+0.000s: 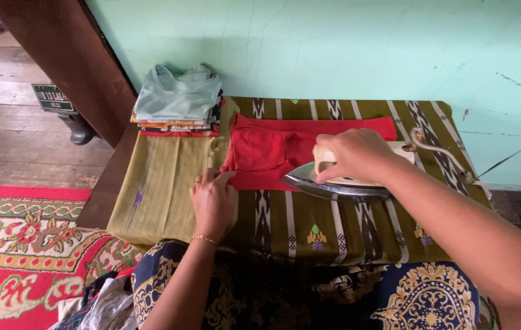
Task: The person irons a red t-shirt on a small wooden table, smoothing the fabric and pressing the seams with an electric iron. After ironing, the person folds the shirt and places it on a stack of other folded clothes. The person then picks up another red t-shirt with a graphic print and begins ironing it.
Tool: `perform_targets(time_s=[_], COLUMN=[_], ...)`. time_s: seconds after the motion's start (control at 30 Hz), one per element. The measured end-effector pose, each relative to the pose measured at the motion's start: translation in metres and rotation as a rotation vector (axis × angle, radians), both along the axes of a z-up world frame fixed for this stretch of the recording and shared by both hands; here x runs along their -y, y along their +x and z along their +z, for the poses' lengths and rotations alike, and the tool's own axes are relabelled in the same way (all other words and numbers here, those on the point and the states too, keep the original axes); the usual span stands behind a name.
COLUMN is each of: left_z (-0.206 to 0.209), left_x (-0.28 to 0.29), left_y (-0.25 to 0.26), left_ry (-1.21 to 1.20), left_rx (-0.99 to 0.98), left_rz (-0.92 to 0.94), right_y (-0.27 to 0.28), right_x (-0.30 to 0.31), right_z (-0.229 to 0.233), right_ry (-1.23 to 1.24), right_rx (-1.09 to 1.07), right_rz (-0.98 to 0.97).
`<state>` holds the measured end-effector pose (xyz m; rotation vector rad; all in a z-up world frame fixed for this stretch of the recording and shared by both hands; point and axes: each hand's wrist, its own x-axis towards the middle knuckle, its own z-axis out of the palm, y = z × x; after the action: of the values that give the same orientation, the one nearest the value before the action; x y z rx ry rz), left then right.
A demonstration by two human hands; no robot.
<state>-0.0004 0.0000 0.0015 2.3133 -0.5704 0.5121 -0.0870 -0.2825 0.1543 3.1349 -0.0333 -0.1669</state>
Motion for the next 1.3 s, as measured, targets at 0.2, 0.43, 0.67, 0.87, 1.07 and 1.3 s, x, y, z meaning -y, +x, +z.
perform_targets(time_s=[0.2,0.43,0.67,0.87,1.07,1.3], left_z=[0.005,0.003,0.004,0.005,0.003,0.003], left_x=[-0.001,0.001,0.001,0.001,0.002,0.001], left_y=[-0.002,0.0,-0.002,-0.002,-0.002,-0.004], left_ry=[-0.017,-0.018,-0.06,-0.045,-0.033,0.019], left_rx=[-0.011,-0.007,0.001,-0.018,0.012,0.046], left_rz=[-0.008,0.02,0.021,0.027,0.034,0.03], right_y=[-0.01,-0.007,0.001,0.01,0.016,0.011], right_x=[0.011,0.005,-0.01,-0.027,-0.035,-0.024], right_z=[0.002,0.001,-0.004,-0.005,-0.006,-0.007], right_ry=[-0.019,-0.006,0.025,0.019,0.017,0.016], right_rx=[0.039,0.054,0.094,0.09,0.072,0.068], right_rz=[0.025,0.045,0.091,0.072,0.072,0.095])
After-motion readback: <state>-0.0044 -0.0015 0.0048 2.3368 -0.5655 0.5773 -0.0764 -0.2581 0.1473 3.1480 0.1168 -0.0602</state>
